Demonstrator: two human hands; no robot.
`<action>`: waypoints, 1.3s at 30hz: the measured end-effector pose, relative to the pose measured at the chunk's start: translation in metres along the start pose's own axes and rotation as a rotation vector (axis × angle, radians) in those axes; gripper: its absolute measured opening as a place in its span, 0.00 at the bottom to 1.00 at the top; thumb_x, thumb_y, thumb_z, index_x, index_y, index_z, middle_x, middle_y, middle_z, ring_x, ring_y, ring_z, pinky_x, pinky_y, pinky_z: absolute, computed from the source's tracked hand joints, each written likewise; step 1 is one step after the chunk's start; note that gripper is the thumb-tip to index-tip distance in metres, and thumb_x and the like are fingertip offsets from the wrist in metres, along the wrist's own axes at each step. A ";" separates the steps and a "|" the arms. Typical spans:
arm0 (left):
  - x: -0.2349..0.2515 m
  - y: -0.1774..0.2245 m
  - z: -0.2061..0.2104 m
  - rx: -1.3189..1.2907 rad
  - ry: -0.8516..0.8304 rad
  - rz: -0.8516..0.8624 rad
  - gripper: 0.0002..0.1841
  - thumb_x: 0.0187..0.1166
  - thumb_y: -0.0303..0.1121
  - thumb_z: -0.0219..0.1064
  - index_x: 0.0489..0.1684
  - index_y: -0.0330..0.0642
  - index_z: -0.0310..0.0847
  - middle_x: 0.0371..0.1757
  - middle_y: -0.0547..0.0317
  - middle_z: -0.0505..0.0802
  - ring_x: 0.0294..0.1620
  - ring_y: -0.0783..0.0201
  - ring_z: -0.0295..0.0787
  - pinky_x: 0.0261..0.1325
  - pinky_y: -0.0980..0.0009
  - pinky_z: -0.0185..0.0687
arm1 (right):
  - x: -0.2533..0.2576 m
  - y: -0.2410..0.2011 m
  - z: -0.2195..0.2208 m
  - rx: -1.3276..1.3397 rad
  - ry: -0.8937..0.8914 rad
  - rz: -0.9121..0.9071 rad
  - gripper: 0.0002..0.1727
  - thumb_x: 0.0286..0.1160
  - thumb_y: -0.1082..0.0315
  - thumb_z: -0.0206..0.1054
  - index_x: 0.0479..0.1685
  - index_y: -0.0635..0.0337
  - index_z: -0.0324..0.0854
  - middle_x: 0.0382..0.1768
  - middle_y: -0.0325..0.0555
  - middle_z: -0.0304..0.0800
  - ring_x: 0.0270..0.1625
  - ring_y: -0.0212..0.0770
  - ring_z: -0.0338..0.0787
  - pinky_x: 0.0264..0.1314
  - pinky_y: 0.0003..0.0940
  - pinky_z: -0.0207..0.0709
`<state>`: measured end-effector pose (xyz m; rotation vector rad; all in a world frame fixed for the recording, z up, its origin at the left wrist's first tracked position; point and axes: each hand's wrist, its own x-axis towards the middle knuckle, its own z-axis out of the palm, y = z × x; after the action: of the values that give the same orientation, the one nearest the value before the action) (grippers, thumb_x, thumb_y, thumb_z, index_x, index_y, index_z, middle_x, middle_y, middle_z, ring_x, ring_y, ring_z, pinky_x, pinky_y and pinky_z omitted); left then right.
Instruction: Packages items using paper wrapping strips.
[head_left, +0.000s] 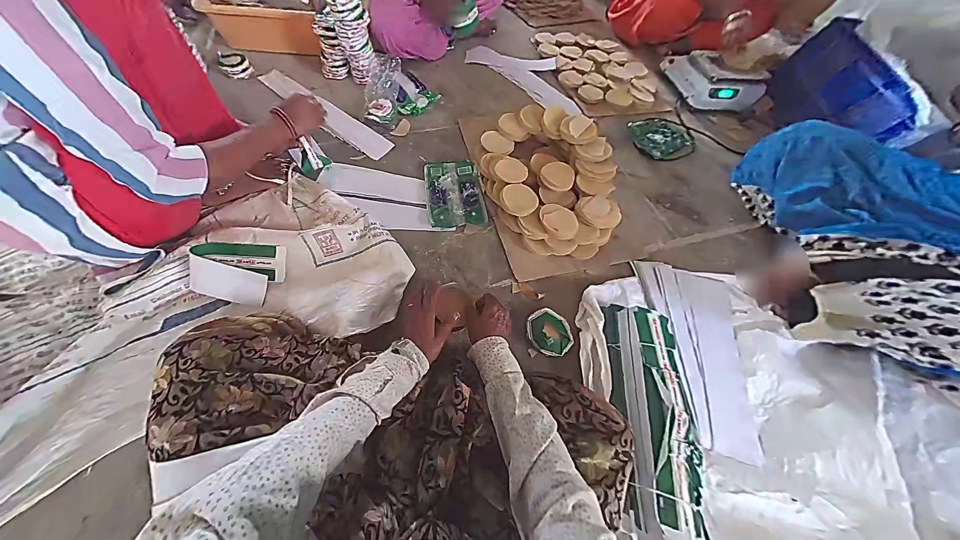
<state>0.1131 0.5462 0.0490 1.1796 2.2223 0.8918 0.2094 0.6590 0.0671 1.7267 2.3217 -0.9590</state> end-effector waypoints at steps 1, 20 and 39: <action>0.000 0.005 0.000 -0.084 -0.012 -0.156 0.44 0.81 0.50 0.67 0.90 0.29 0.54 0.89 0.29 0.63 0.91 0.38 0.58 0.91 0.49 0.53 | -0.002 -0.001 0.002 -0.010 0.009 -0.019 0.19 0.83 0.60 0.63 0.61 0.64 0.84 0.63 0.61 0.88 0.68 0.59 0.87 0.70 0.59 0.75; 0.035 0.005 0.010 -0.281 -0.101 -0.368 0.57 0.69 0.22 0.72 0.96 0.38 0.26 0.91 0.32 0.59 0.89 0.37 0.62 0.88 0.47 0.58 | 0.057 -0.007 0.002 -0.023 -0.084 -0.235 0.20 0.76 0.63 0.75 0.60 0.69 0.84 0.58 0.64 0.90 0.65 0.59 0.88 0.73 0.56 0.75; 0.034 -0.012 0.012 -0.392 -0.100 -0.277 0.59 0.67 0.21 0.75 0.96 0.36 0.27 0.92 0.32 0.56 0.92 0.37 0.55 0.91 0.47 0.51 | 0.067 -0.028 0.012 -0.060 0.002 -0.173 0.21 0.76 0.60 0.74 0.59 0.66 0.86 0.54 0.61 0.92 0.62 0.59 0.90 0.70 0.56 0.76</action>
<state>0.0962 0.5741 0.0286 0.7006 1.9510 1.0621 0.1573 0.7034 0.0409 1.5257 2.5071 -0.9020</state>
